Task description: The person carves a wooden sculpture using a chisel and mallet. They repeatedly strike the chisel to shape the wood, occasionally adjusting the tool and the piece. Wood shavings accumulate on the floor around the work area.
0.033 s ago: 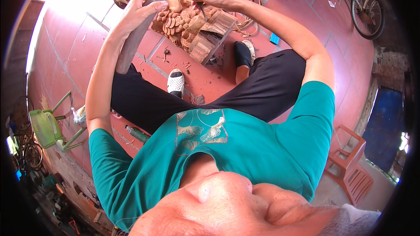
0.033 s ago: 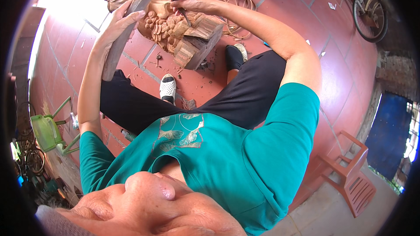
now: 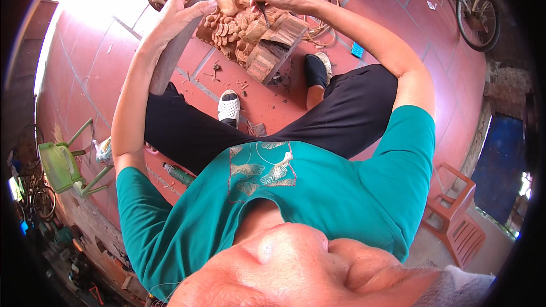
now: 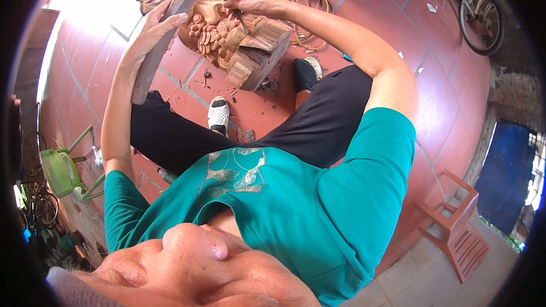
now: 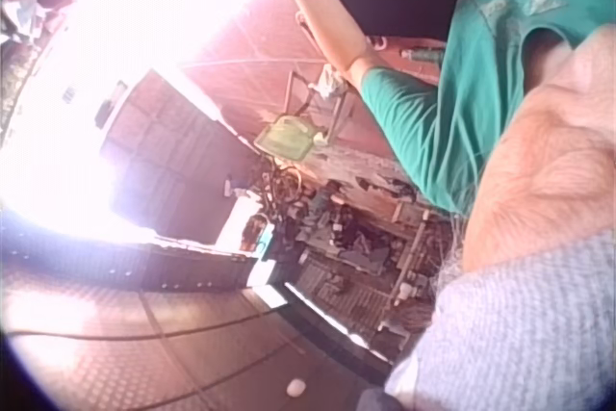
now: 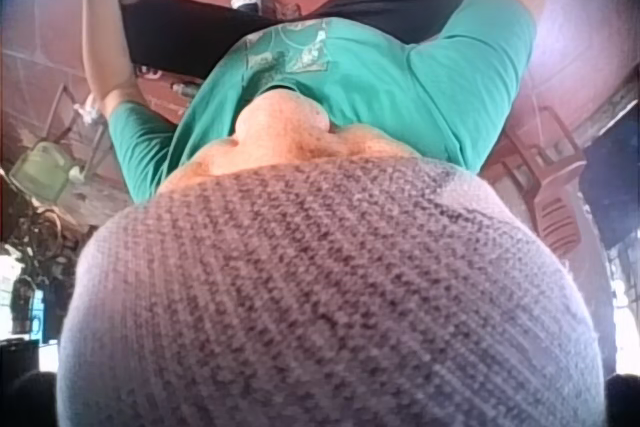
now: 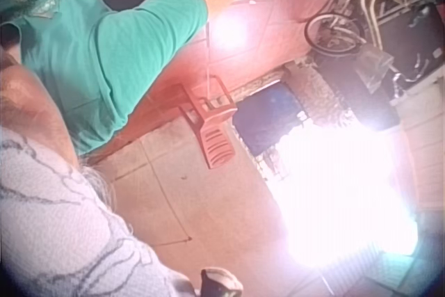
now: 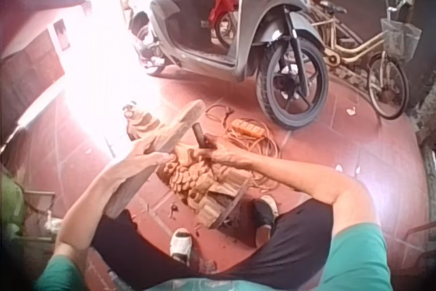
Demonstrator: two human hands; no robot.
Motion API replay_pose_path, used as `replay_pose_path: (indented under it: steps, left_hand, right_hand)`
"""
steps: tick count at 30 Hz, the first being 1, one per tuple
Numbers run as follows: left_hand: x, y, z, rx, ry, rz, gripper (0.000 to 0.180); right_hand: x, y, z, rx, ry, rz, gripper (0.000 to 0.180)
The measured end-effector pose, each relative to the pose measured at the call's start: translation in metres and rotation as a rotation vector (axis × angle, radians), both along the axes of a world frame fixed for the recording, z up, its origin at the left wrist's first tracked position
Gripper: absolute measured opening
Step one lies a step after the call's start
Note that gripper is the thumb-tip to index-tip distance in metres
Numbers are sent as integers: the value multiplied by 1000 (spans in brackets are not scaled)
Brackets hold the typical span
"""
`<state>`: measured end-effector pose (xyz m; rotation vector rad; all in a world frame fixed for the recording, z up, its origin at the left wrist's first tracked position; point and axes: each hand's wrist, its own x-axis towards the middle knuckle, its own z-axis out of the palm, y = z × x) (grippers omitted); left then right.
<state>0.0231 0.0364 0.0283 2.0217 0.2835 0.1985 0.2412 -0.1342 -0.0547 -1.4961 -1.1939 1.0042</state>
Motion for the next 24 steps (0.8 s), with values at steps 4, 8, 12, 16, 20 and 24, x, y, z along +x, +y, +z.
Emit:
replay_pose_path:
  steps: [4,8,12,16,20,24]
  left_hand:
    - [-4,3,17,-114,-3,102,62]
    - [2,-4,23,-95,-146,159,57]
    - [3,3,-9,123,9,33,65]
    - [4,15,-20,95,-44,-28,66]
    - [2,15,3,-5,37,41,67]
    - [4,9,8,-58,-20,92,61]
  right_hand:
    - [1,-4,3,28,3,12,21]
    - [2,0,-5,73,-13,28,24]
    - [9,3,-3,8,34,-42,26]
    - [28,-10,1,48,78,-39,25]
    - [47,-8,4,19,-89,-191,23]
    - [33,2,-9,137,70,-169,21]
